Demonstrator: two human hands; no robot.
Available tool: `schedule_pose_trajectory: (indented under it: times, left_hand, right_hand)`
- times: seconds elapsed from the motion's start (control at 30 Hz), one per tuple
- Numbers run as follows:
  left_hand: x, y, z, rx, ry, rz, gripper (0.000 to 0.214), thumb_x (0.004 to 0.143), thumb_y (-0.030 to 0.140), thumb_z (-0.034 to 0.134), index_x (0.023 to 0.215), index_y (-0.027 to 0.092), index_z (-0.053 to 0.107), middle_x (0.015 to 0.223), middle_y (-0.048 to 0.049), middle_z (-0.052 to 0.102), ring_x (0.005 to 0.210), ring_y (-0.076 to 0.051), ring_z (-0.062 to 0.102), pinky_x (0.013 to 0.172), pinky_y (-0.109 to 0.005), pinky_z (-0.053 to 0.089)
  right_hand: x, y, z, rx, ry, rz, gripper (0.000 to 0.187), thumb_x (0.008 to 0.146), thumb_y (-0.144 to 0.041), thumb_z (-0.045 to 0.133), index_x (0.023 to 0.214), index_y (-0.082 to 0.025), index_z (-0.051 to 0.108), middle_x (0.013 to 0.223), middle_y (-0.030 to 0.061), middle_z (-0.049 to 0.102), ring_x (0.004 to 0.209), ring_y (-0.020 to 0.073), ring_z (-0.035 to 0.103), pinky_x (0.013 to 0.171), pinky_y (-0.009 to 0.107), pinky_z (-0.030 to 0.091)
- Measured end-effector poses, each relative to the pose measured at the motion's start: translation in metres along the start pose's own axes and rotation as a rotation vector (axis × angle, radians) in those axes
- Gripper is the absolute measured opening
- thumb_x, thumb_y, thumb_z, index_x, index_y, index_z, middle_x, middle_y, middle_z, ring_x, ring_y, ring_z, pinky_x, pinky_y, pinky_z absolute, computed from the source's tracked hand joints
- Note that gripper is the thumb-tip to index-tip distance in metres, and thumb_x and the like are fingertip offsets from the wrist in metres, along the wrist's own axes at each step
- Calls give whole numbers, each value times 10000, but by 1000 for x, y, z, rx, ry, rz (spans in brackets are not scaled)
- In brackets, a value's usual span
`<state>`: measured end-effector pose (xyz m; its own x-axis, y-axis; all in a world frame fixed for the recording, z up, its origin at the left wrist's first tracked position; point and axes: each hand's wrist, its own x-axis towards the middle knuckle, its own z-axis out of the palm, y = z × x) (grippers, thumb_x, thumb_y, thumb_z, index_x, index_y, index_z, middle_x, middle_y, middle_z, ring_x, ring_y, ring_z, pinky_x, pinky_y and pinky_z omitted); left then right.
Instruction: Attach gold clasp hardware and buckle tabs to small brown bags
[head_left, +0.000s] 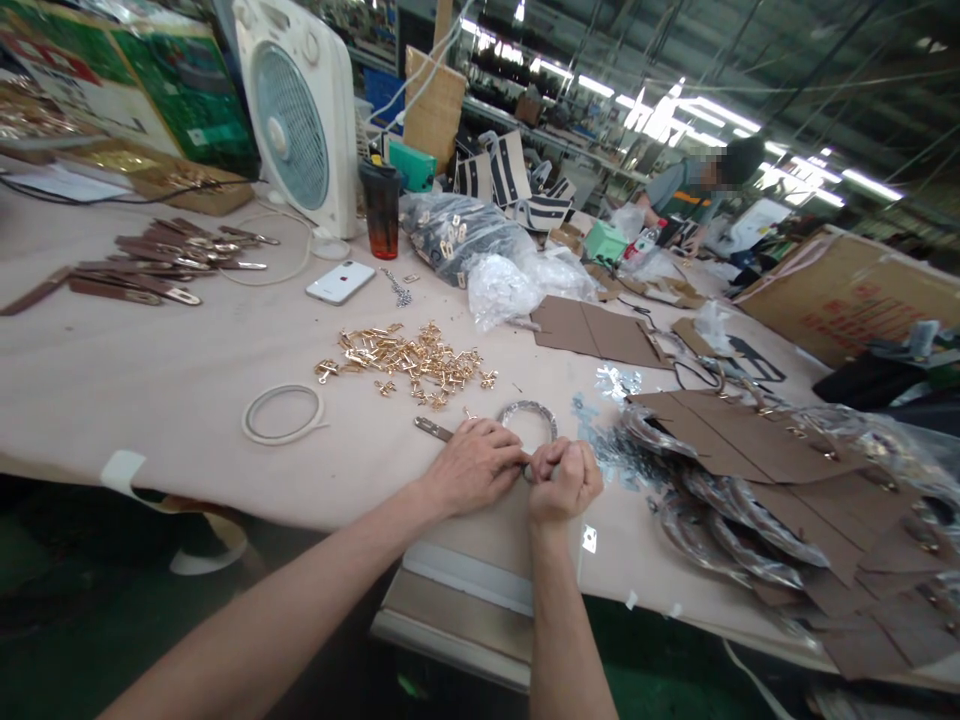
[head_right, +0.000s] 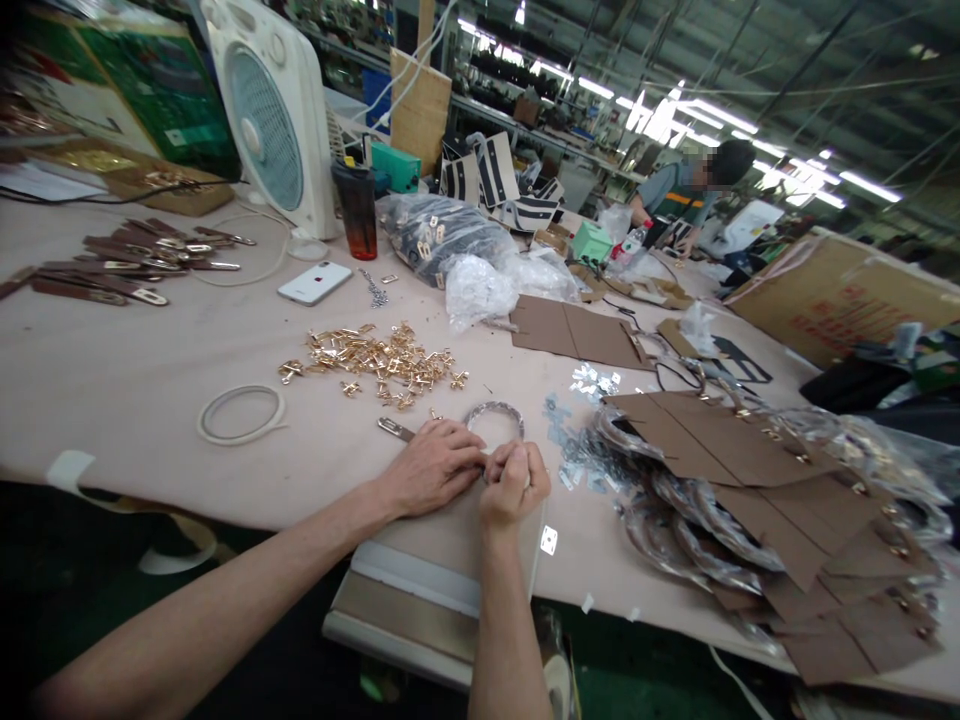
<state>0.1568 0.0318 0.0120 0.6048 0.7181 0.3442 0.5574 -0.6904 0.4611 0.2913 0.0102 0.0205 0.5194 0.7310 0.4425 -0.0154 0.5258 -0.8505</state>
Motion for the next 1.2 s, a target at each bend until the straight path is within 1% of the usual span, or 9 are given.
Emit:
schedule_pose_trajectory:
  times: [0.13,0.27,0.4,0.5,0.57,0.63,0.8,0.97,1.2]
  left_hand:
    - [-1,1,0,0,11,1,180,988,287,571,1108,288,705,1230,-15,710,1215,-256,553,1038,-458,390]
    - [-2,3,-1,-19,10,10,213,992,290,559,1162,273,686,1249,-27,710,1235,-261,554,1071,-465,389]
    - [-4,4,-3,-42,27,-5,395,971,323,592,1362,261,590,1350,-60,675,1286,-270,542,1120,-476,379]
    - [-6,4,-1,-13,38,3,517,974,366,599,1466,233,517,1464,-88,614,1356,-278,508,1170,-482,341]
    - [-7,3,0,22,30,21,486,995,375,572,1458,231,535,1474,-84,609,1376,-275,499,1187,-478,320]
    - [-7,3,2,48,25,34,436,1015,381,545,1430,250,568,1446,-70,631,1373,-267,506,1186,-472,316]
    - [-6,3,2,65,45,33,383,1029,386,543,1388,276,613,1371,-49,677,1338,-250,530,1159,-457,343]
    - [-5,5,1,64,48,25,350,1041,395,532,1353,276,638,1331,-33,696,1318,-240,536,1138,-441,363]
    - [-3,5,0,69,47,10,311,1049,396,521,1303,284,662,1265,-21,716,1286,-234,551,1110,-430,382]
  right_hand:
    - [12,0,6,-194,-31,77,420,993,-391,525,611,-218,496,478,-65,433,401,96,376,408,242,295]
    - [16,-1,9,-246,-55,132,426,993,-430,531,626,-215,502,468,-72,434,406,91,386,411,231,308]
    - [20,-9,1,-123,-74,173,427,973,-460,574,635,-210,500,478,-80,418,395,79,364,397,213,285]
    - [34,-19,-11,100,48,183,393,963,-436,551,648,-219,464,483,-97,383,360,67,314,369,198,255]
    - [47,-22,-16,183,68,239,369,948,-433,553,662,-221,454,486,-108,371,344,57,285,362,190,257]
    - [57,-20,-15,183,5,329,368,920,-454,594,670,-220,460,479,-114,369,335,52,282,355,185,255]
    - [59,2,1,107,-39,434,376,868,-464,656,656,-213,474,453,-112,391,318,53,300,334,180,240]
    - [53,10,6,76,-49,423,359,887,-447,627,660,-211,481,453,-109,404,321,54,304,334,177,248]
    - [50,8,3,14,-146,326,361,928,-408,581,641,-210,485,449,-103,392,324,65,327,336,183,272]
